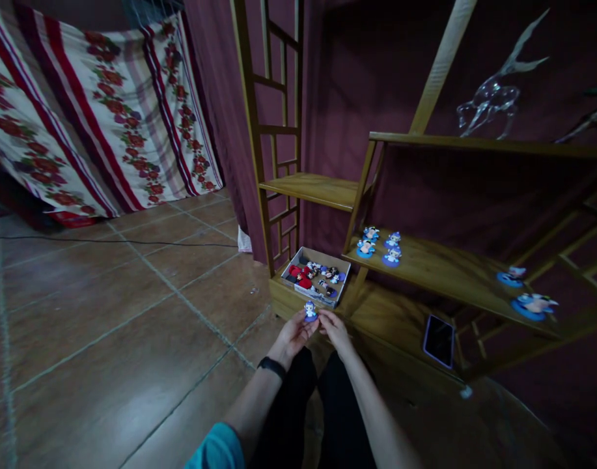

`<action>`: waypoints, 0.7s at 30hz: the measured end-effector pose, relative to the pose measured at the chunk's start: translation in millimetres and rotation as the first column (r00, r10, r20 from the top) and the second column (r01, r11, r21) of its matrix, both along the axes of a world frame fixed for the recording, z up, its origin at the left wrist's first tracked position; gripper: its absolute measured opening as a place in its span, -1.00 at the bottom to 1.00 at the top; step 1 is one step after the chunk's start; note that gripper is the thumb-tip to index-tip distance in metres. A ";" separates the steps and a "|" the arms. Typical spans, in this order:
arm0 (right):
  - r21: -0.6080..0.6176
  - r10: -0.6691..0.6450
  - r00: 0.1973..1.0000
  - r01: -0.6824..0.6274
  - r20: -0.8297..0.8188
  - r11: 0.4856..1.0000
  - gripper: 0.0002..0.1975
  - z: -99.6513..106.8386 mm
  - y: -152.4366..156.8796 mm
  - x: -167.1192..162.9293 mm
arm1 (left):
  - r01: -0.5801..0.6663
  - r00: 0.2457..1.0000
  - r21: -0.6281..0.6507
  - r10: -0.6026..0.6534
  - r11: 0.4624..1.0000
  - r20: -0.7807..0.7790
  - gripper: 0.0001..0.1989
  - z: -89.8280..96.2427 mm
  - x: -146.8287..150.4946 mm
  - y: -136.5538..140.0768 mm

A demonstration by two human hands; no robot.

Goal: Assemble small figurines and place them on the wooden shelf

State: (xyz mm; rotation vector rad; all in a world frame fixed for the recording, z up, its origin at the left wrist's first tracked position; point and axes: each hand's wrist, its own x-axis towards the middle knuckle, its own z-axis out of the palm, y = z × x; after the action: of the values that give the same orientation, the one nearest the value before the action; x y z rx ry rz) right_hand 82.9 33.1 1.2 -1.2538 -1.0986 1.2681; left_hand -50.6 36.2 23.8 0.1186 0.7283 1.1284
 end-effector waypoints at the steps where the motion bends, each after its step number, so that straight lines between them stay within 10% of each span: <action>1: -0.003 0.015 1.000 -0.015 -0.011 1.000 -0.54 -0.2 -0.7 -0.9 | -0.021 1.000 0.006 0.021 1.000 -0.001 -0.83 -2.7 1.8 -0.9; 21: 0.015 -0.036 0.995 0.037 -0.094 0.999 -0.51 -7.2 15.4 -4.2 | 0.007 0.999 0.034 -0.005 0.999 -0.051 -0.90 -6.0 13.5 9.7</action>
State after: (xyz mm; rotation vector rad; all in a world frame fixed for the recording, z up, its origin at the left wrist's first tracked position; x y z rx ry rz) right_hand 78.6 48.5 -6.0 -1.1844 -1.0129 1.2749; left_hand -37.2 45.9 17.9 0.1784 0.7536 1.1356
